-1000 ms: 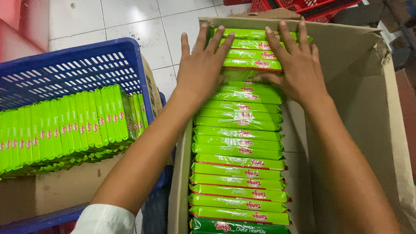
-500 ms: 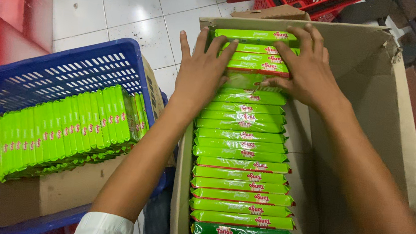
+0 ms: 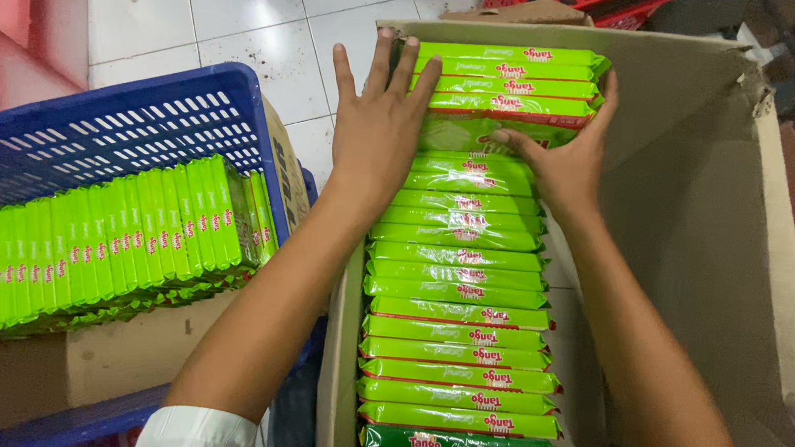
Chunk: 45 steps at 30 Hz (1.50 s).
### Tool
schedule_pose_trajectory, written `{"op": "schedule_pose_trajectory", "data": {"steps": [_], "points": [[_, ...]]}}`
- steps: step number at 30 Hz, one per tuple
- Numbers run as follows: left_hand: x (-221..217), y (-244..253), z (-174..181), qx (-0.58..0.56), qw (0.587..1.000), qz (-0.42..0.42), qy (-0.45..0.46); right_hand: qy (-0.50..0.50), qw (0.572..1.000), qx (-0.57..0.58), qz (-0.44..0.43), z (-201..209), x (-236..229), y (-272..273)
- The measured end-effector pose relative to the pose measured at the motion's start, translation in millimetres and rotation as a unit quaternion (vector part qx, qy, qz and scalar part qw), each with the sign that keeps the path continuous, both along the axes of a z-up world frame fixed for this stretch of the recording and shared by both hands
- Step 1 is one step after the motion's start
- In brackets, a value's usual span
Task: The person transfers green Tango snack packs from a blue plastic basket into a cardboard box. They pick up stacks of packs and place them into the box, arranging them neatly in rows.
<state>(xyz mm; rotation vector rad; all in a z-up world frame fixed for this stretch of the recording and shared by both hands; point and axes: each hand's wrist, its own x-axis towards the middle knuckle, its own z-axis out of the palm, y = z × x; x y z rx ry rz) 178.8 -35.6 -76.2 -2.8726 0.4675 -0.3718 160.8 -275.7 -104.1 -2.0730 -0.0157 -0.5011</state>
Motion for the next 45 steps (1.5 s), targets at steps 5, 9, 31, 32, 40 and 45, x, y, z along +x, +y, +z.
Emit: {"op": "schedule_pose_trajectory", "data": {"steps": [5,9,31,32,40,45], "points": [[4,4,-5,-0.024,0.999,-0.033,-0.003,0.081,0.995,0.044,-0.037,2,-1,16],[4,3,1,-0.041,0.998,-0.041,0.027,0.096,0.994,0.052,-0.004,2,-3,13],[0,22,15,-0.096,0.985,-0.051,0.135,0.28,0.955,-0.059,0.082,37,-16,-17],[-18,32,30,-0.097,0.985,-0.048,0.133,0.277,0.955,-0.061,0.085,33,-19,-24],[-121,185,-21,-0.354,0.918,-0.004,0.179,0.476,0.702,-0.507,0.153,53,-99,-35],[-176,277,-84,-0.247,0.877,0.256,0.322,0.428,0.657,-0.591,0.189,63,-204,-36]]}}
